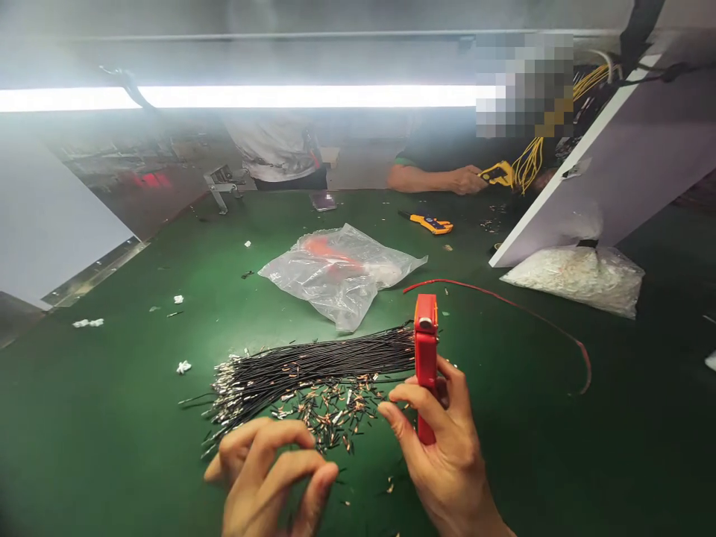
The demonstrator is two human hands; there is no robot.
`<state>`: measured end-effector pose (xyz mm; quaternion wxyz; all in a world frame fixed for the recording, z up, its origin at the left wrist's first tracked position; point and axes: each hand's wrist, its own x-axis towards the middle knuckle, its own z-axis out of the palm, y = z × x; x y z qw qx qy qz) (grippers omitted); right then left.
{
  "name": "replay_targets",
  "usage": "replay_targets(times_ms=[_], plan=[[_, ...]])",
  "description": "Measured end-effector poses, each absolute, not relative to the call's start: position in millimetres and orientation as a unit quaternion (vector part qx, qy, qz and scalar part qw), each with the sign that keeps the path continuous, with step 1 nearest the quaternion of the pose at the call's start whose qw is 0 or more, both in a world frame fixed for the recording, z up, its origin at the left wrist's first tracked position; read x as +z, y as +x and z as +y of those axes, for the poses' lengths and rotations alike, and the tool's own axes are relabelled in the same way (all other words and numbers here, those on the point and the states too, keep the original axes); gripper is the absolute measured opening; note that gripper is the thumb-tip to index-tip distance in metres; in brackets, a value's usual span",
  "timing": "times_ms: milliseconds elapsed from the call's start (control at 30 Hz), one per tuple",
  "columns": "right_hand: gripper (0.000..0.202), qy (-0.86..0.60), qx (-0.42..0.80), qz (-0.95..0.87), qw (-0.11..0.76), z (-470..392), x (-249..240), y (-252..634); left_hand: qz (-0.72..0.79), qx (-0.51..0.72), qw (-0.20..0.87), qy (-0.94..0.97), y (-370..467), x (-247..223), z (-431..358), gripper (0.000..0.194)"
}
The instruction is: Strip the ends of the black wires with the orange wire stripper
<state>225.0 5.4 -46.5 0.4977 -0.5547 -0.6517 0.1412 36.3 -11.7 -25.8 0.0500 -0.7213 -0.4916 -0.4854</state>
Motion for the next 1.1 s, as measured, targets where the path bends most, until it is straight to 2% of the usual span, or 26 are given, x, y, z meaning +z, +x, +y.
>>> replay_targets(times_ms=[100,233,333,467,567,700,1033,1100], plan=[[0.007,-0.529,0.190,-0.661,0.496,2,-46,223,-0.522,-0.498,-0.020,-0.692,37,-30,-7,0.029],[0.021,-0.459,0.303,-0.683,0.481,-7,-46,214,-0.518,-0.514,-0.052,-0.682,40,-32,-9,0.031],[0.027,-0.405,0.344,-0.722,0.444,-11,-44,208,-0.514,-0.524,-0.080,-0.675,41,-32,-10,0.031],[0.021,-0.367,0.367,-0.744,0.420,-11,-41,200,-0.514,-0.535,-0.118,-0.661,38,-32,-11,0.031],[0.019,-0.391,0.335,-0.731,0.448,-11,-41,200,-0.478,-0.523,-0.151,-0.689,29,-32,-8,0.018],[0.015,-0.442,0.334,-0.710,0.434,-9,-39,206,-0.484,-0.491,-0.211,-0.693,15,-32,-1,0.006],[0.022,-0.389,0.368,-0.756,0.375,-5,-27,206,-0.502,-0.449,-0.340,-0.656,12,-21,5,0.021],[0.033,-0.367,0.411,-0.745,0.377,-4,-26,210,-0.510,-0.449,-0.378,-0.628,10,-19,6,0.023]])
